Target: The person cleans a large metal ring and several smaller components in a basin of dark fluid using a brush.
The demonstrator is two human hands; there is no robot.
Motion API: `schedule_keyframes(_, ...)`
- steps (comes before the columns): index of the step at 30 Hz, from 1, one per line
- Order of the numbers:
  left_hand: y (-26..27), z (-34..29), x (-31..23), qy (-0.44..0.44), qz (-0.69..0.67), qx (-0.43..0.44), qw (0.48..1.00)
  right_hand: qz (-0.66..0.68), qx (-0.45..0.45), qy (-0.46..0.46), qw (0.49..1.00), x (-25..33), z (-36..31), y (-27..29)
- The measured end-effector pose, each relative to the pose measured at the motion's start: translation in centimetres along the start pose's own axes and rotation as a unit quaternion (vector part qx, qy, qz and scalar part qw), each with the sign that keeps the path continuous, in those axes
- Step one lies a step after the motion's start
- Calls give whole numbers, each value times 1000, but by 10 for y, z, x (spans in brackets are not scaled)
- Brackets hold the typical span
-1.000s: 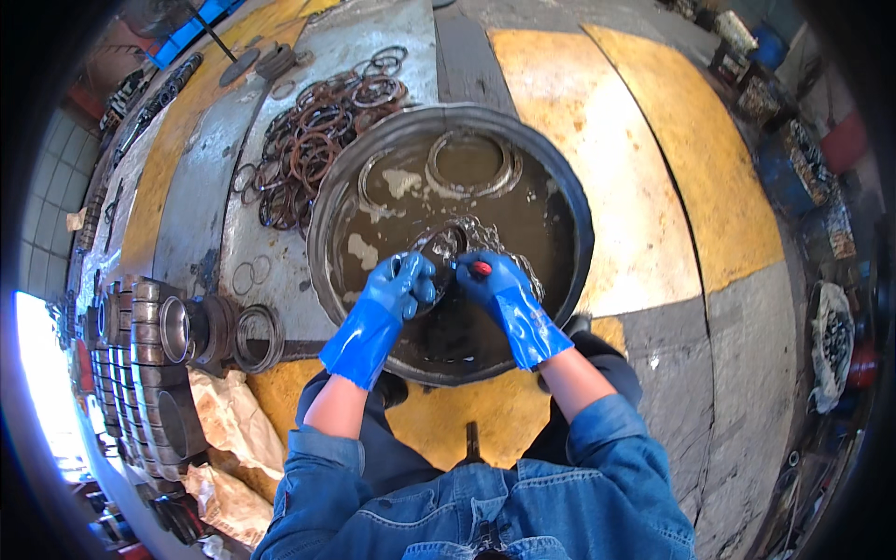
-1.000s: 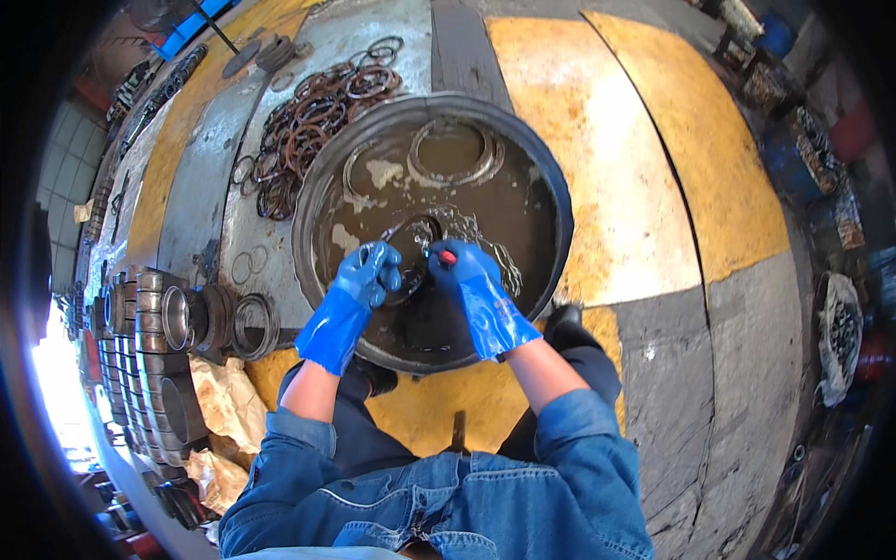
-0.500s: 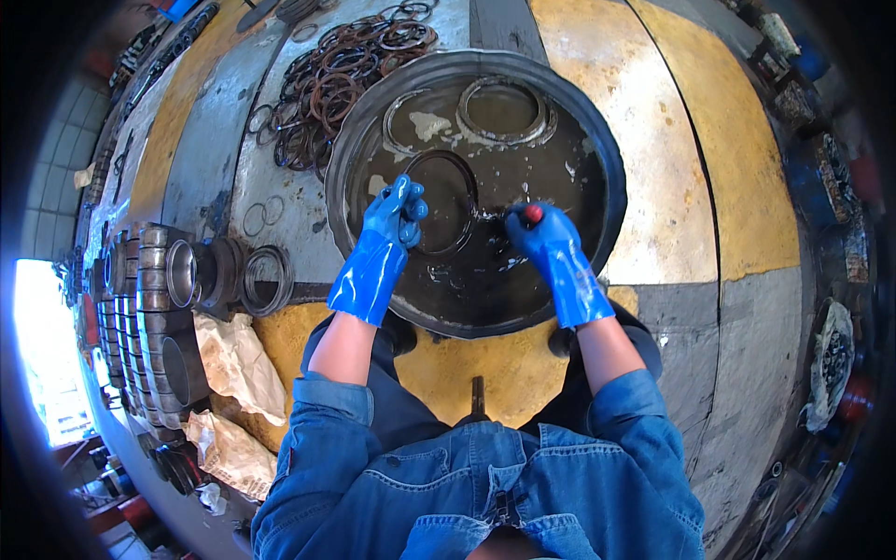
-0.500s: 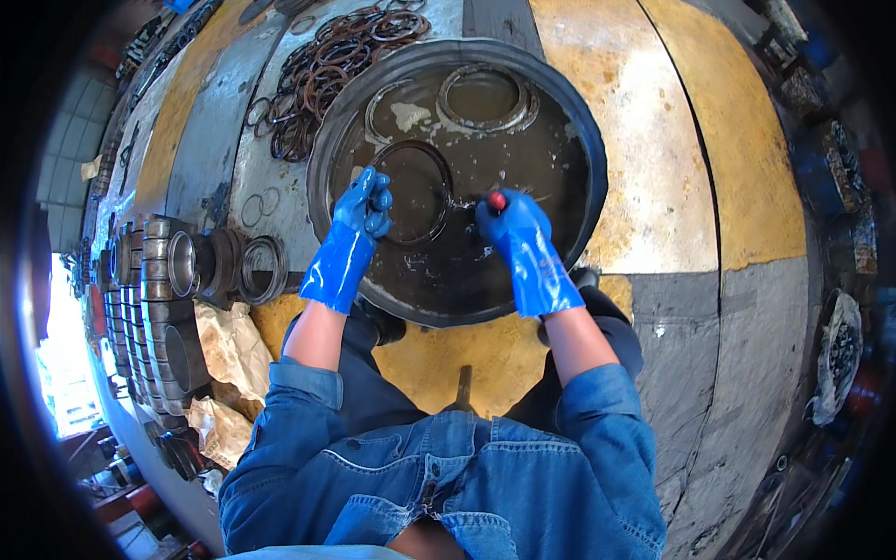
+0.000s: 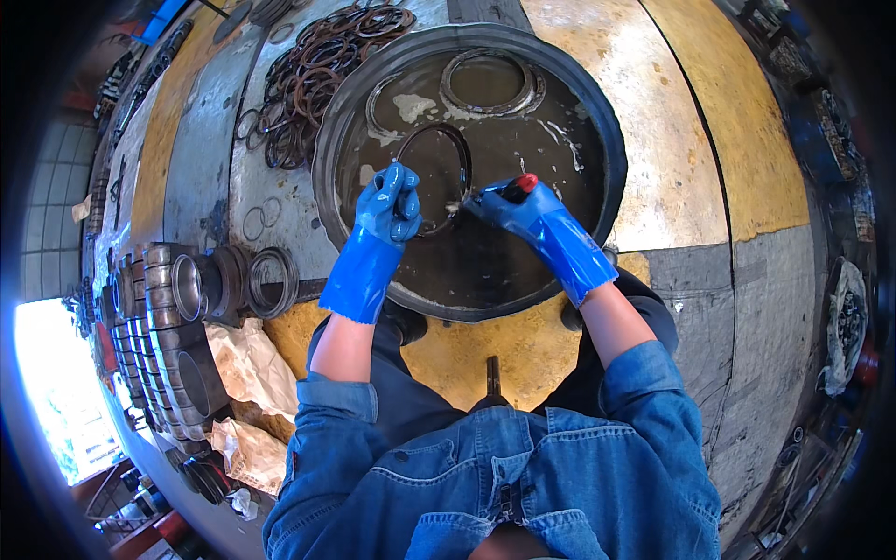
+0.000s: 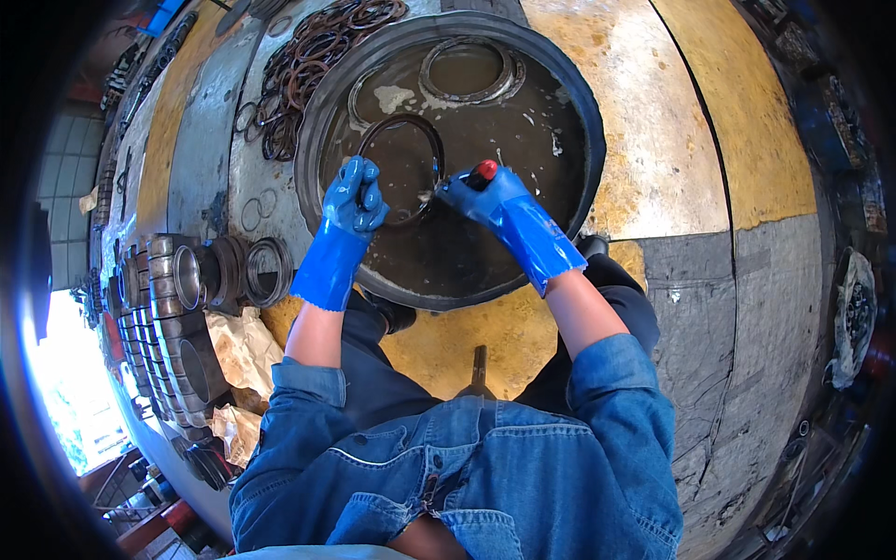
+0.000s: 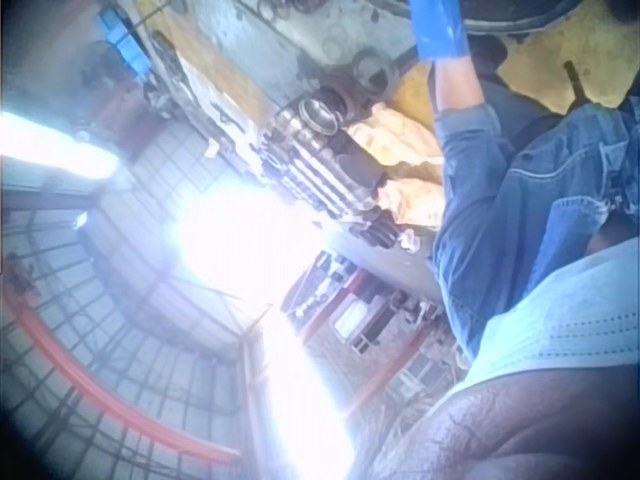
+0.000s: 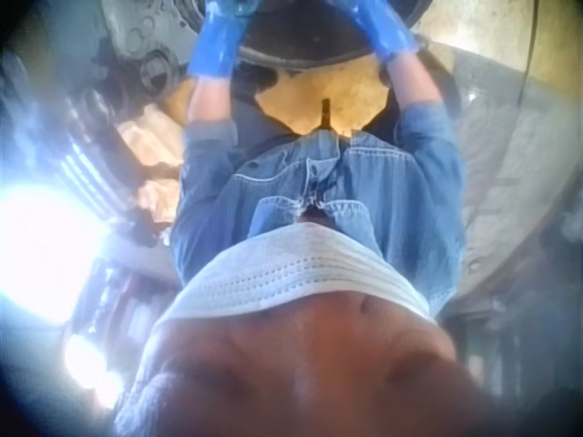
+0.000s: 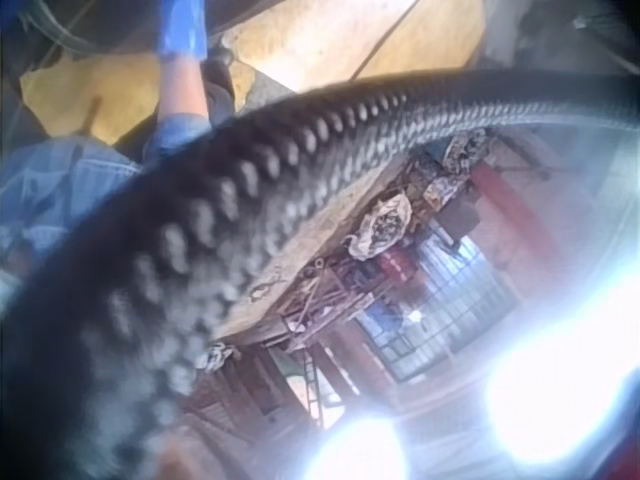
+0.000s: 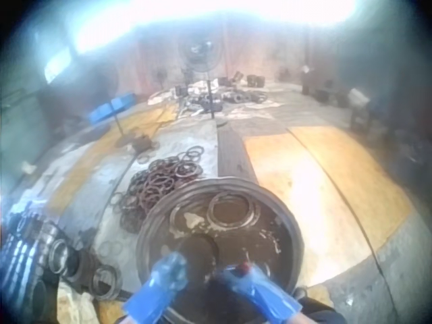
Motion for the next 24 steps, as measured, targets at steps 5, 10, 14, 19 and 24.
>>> schedule_keyframes(5,1,1,2,-35,21,-5,999,47,40,-3,998,-2,-14,-8)
schedule_keyframes(10,13,-3,-15,-82,-36,-39,995,73,-13,-56,996,23,-24,9)
schedule_keyframes(14,-5,7,-13,4,-248,221,943,141,-20,-37,989,-9,-6,8)
schedule_keyframes(19,-13,-8,-11,-44,78,-156,984,134,26,-11,991,5,-5,12)
schedule_keyframes(24,-34,-20,-30,-428,582,-190,665,-230,-79,221,944,45,-17,36)
Point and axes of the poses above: each hand's wrist, its own z-axis towards the middle knuckle, its own y-axis out of the back of the hand, x = y × z, the point moved 2 cm from there along z, towards the middle knuckle, and after that the axes turned 14 degrees about -x, right-handed, at the moved point
